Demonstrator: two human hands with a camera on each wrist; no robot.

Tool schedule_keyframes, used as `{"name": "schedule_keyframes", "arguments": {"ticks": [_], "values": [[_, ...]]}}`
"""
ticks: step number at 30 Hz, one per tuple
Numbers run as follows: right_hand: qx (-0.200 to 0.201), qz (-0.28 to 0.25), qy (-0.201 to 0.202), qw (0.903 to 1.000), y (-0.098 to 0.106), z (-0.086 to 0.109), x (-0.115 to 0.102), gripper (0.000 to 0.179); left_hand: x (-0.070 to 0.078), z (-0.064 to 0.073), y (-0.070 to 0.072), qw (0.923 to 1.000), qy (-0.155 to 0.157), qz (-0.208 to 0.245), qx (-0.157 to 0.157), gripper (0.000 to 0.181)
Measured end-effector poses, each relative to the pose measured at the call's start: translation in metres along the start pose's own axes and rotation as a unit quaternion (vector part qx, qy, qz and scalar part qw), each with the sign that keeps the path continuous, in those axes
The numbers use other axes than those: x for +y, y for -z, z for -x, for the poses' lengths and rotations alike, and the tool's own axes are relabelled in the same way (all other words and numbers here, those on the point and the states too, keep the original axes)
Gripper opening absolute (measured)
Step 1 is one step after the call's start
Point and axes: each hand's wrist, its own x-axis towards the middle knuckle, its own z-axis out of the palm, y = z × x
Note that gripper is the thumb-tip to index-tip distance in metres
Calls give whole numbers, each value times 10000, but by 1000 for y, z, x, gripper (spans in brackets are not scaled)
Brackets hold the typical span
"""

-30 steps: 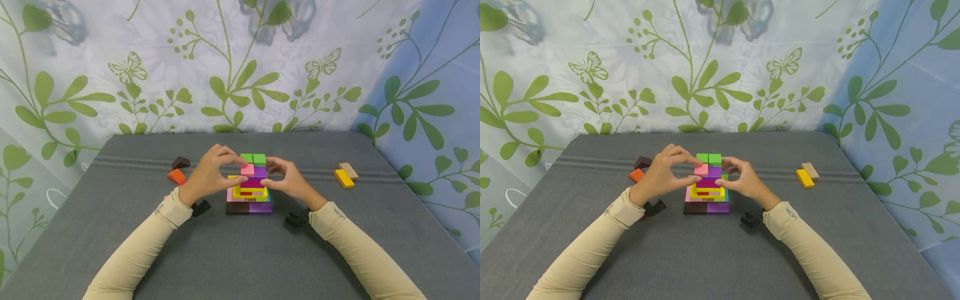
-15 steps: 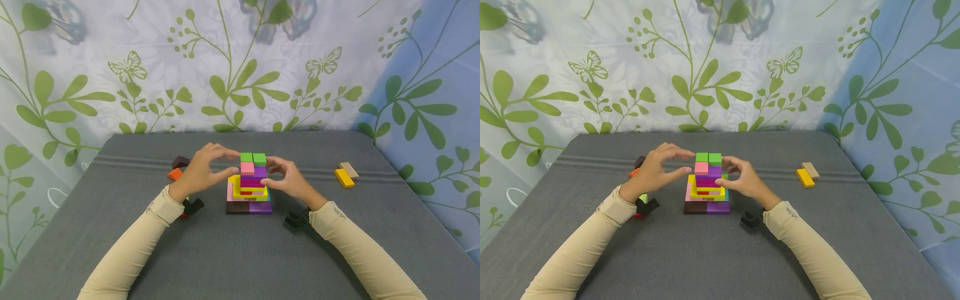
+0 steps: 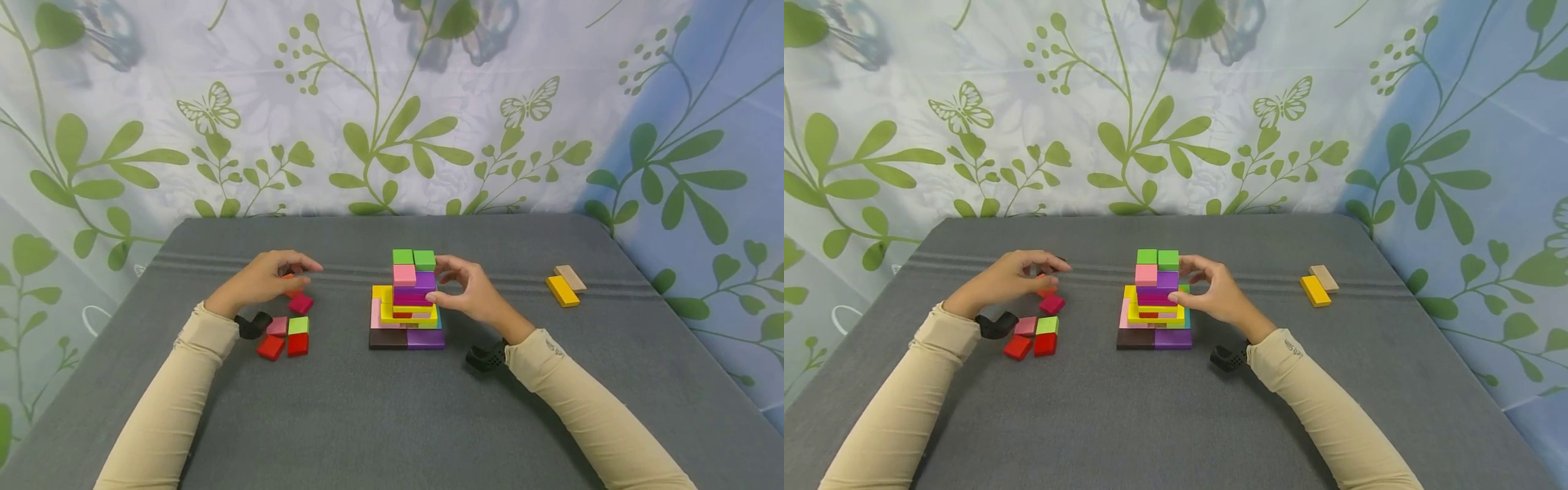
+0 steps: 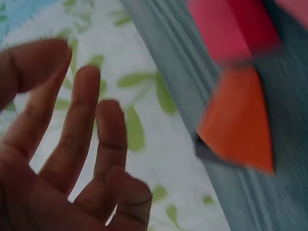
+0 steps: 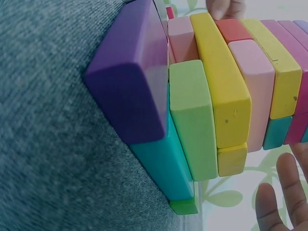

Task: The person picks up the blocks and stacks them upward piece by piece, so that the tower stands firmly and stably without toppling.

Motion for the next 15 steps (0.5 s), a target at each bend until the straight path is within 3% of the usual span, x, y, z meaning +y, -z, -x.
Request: {"name": "schedule_keyframes", "arguments": {"ticks": [4,10,15], "values": [[20,42,2,10000,1,1,1,61,-11,4,7,9988,162,-387,-266,33],[-2,62,-1,10000,1,0,1,61,-13,5,7,9938,360,-729,-752,41],[-18,64,13,10000,-1,0,-1,63,-13,6,2,9901,612,-914,-870,43]]}}
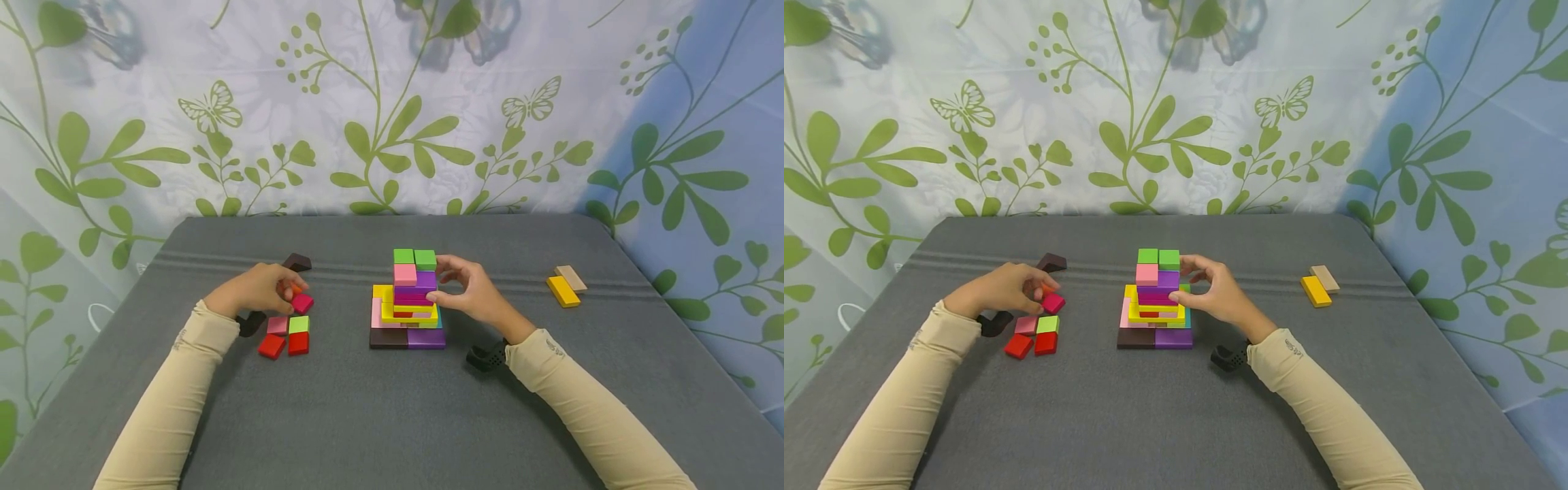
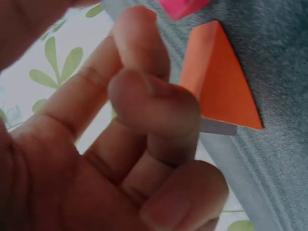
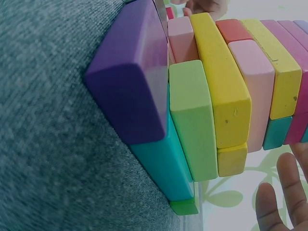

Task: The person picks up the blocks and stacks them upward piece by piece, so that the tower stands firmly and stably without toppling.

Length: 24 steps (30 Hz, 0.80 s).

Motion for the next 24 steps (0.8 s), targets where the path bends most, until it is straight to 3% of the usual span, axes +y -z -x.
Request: {"name": "schedule_keyframes", "arguments": {"ticks": [5,8,14,20,24], "values": [[18,31,7,10000,0,0,0,63,-1,-2,-4,9999,104,67,65,36],[19,25,12,10000,0,0,1,62,-1,-3,-5,9999,-16,34,162,32],[19,22,56,10000,-1,1,2,60,6,-4,-5,9956,-422,-240,803,28],[4,35,50,10000,-1,1,2,59,26,-5,-7,9828,-1014,-107,1537,26],[11,57,38,10000,-1,2,2,59,48,-10,-12,9649,-1506,334,2127,26]]}}
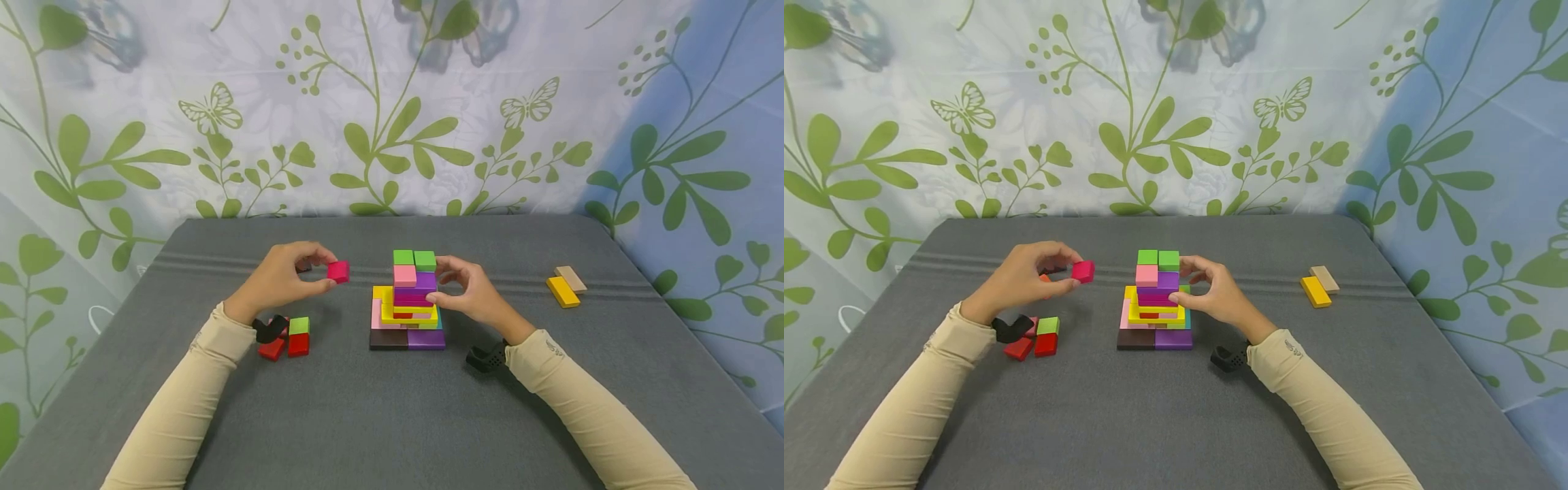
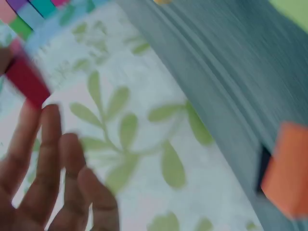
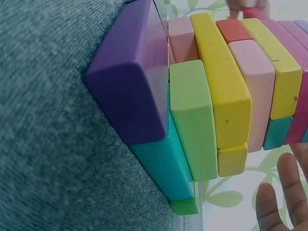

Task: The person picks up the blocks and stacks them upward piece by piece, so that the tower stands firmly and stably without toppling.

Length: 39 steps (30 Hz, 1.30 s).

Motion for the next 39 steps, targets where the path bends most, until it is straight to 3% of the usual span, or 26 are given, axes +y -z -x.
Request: {"name": "schedule_keyframes", "arguments": {"ticks": [3,6,12,18,26,39], "values": [[-4,-6,4,10000,0,0,0,59,15,-7,-9,9981,-309,283,453,26],[-15,-45,19,10000,1,0,0,59,32,-15,-17,9953,-593,373,670,27],[-38,-80,48,9999,1,0,0,61,59,-32,-35,9905,-1014,523,766,32],[-36,-136,34,9999,1,0,0,61,73,-47,-57,9840,-1513,538,777,32],[-70,-135,62,9999,1,0,1,64,78,-58,-73,9860,-1520,140,671,31],[-78,-177,56,9998,1,0,2,65,78,-63,-77,9875,-1465,-270,510,31]]}}
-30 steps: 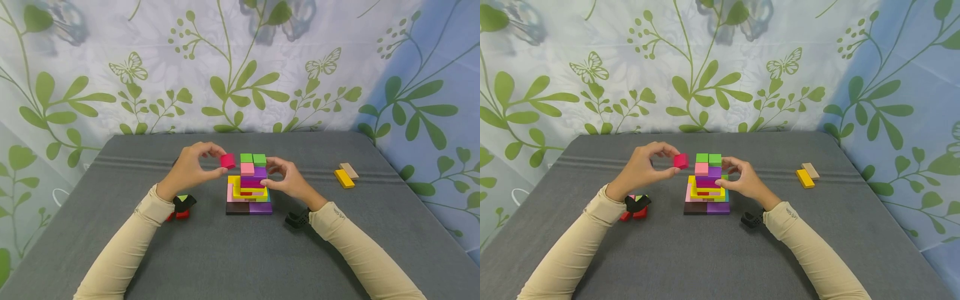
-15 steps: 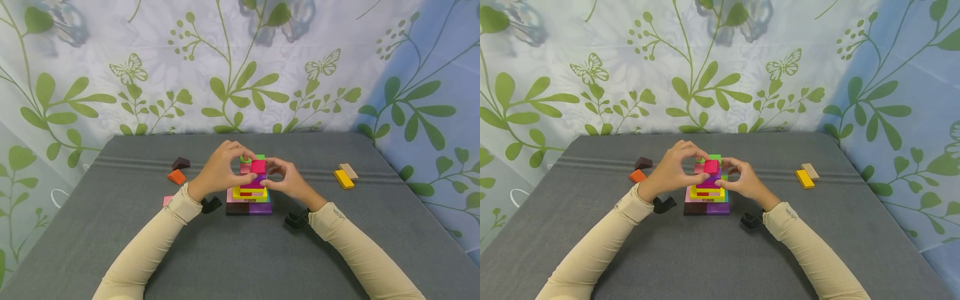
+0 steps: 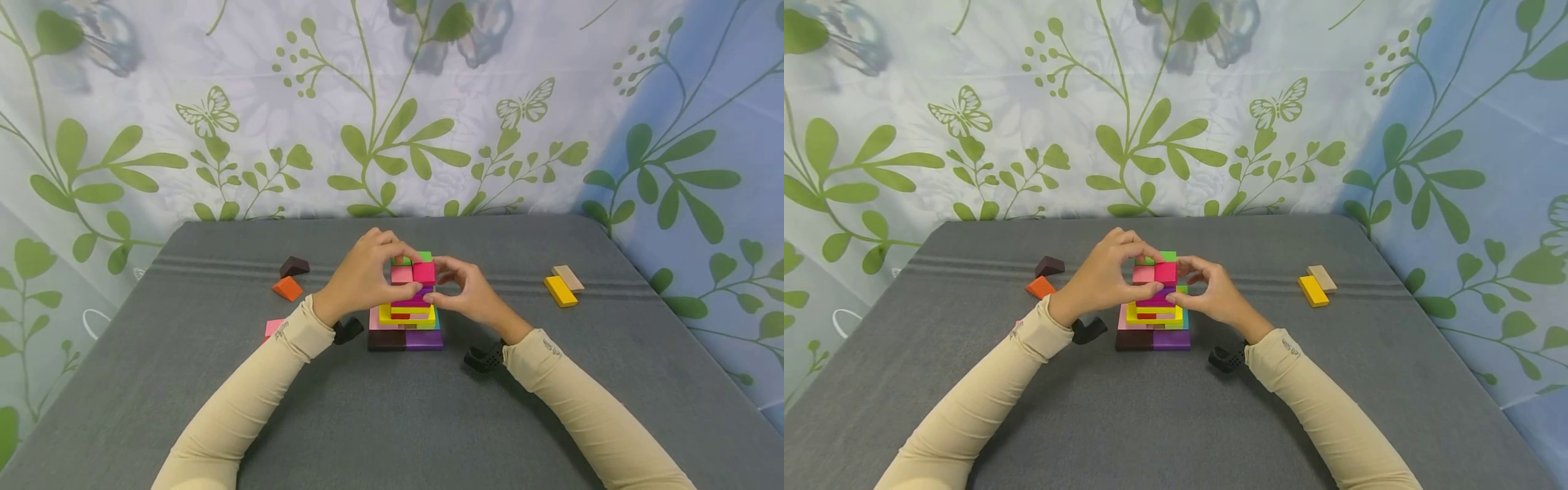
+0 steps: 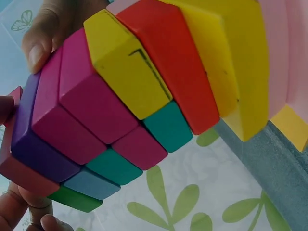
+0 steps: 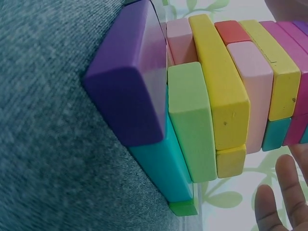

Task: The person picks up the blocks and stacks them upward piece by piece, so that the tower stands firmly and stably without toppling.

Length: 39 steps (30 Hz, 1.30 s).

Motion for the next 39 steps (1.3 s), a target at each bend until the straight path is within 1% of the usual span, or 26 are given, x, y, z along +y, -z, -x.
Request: {"name": "schedule_keyframes", "arguments": {"ticks": [5,7,10,13,16,20,24,29,32,36,39], "values": [[-3,11,-2,10000,0,-1,0,63,-1,1,0,10000,-34,-27,-21,33],[-12,10,-52,10000,0,-1,-1,63,-3,2,1,10000,-42,68,-8,39],[-44,-7,-141,9999,1,-1,-2,65,-7,5,6,9997,13,254,-12,54],[-122,-34,-233,9996,3,-1,-2,70,-12,9,14,9990,253,362,-115,68],[-120,-34,-239,9996,4,-1,-1,72,-16,16,21,9970,618,371,-279,76],[94,-107,-20,9999,4,-2,-3,66,-21,24,26,9922,1038,515,-449,74],[215,-262,181,9993,2,-2,-6,60,-25,27,25,9887,1234,690,-500,68],[213,-276,211,9992,-1,-2,-7,57,-28,27,22,9878,1228,802,-518,64],[178,-255,199,9993,0,-2,-8,58,-28,27,21,9872,1232,854,-541,65],[35,-210,84,9997,2,-2,-6,67,-28,30,24,9861,1249,913,-610,71],[-104,-145,-57,9998,4,-1,-4,76,-30,36,32,9837,1310,1012,-700,68]]}}
